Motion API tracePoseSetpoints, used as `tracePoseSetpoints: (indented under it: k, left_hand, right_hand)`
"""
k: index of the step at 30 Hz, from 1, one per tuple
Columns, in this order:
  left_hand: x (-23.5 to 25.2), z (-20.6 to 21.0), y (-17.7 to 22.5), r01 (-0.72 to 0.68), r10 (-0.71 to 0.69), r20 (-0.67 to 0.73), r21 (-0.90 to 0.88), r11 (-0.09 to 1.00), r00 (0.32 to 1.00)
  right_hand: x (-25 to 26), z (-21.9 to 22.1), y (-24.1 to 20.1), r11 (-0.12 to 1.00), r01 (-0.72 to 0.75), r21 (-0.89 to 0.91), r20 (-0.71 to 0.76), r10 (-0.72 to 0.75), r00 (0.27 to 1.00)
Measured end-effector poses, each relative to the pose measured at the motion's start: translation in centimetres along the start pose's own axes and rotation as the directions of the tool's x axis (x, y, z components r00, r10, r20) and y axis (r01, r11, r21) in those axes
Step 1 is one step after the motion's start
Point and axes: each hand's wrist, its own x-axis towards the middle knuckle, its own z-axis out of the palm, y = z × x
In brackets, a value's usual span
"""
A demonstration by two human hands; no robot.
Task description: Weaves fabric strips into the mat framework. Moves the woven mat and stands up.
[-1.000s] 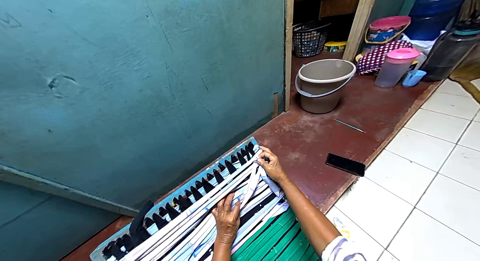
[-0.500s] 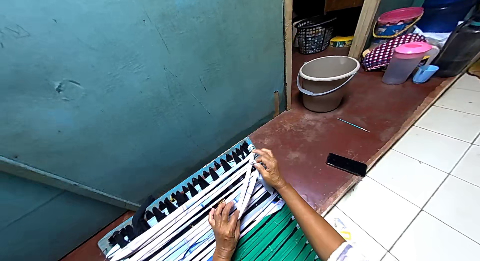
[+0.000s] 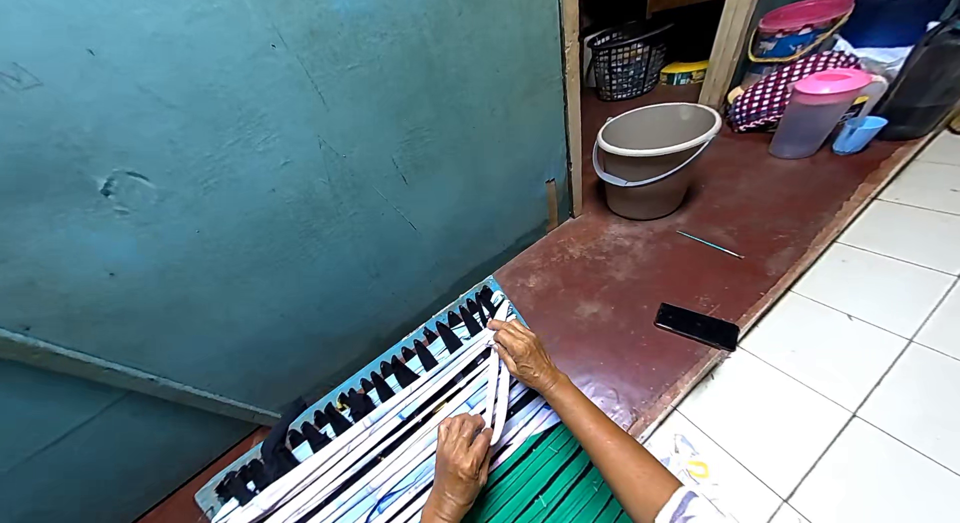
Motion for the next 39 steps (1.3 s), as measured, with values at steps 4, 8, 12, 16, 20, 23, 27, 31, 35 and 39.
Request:
tracePoseSetpoints:
  k: [4,8,12,16,20,23,27,31,35,39]
  left_hand:
    - [1.8,-0.5,-0.3,0.040,-0.029,0.099,-0.106,0.994,0.995]
    - [5.8,-0.7,-0.8,0.110,-0.103,0.053,-0.159,0.981,0.993]
    - [11.0,0.6,-1.7,0.135,-0.135,0.011,-0.072,0.988,0.991]
    - [14.7,2.2,-2.7,0.205,-0.196,0.169,-0.035,0.978,0.966]
    - [17.6,1.7,-2.6,0.288,-0.305,0.469,0.110,0.951,0.829]
    - [19.8,0.8,-1.5,0.310,-0.444,0.640,0.318,0.896,0.627]
    - [21.4,0.3,0.0,0.345,-0.572,0.721,0.461,0.817,0.391]
    - [22.3,0.6,-0.4,0.499,-0.582,0.768,0.406,0.766,0.267]
    - [21.1,2.2,-3.5,0.769,-0.447,0.830,0.036,0.639,0.333]
    - [20.6,2.2,-3.5,0.947,-0.446,0.844,-0.202,0.250,0.298]
  right_hand:
    - [-0.1,0.3,0.4,0.999,0.003,0.039,-0.028,-0.002,1.000]
    - [-0.5,0.6,0.7,0.997,0.014,0.077,-0.070,-0.009,0.998]
    - [-0.7,1.1,0.6,0.997,0.013,0.082,-0.116,-0.004,0.993]
    - [-0.9,1.4,0.4,0.997,-0.013,0.071,-0.141,0.023,0.990]
    - [-0.9,1.5,0.3,0.998,-0.008,0.055,-0.163,0.017,0.987]
    - [-0.9,1.6,0.5,0.996,-0.016,0.087,-0.158,0.030,0.987]
    - [-0.9,1.8,0.7,0.992,-0.018,0.123,-0.184,0.040,0.982]
    - [-1.0,1.6,0.8,0.987,-0.026,0.161,-0.186,0.056,0.981]
    - [-1.0,1.4,1.0,0.969,-0.068,0.239,-0.173,0.112,0.979]
    - [-0.9,1.3,0.7,0.943,-0.115,0.313,-0.218,0.189,0.958]
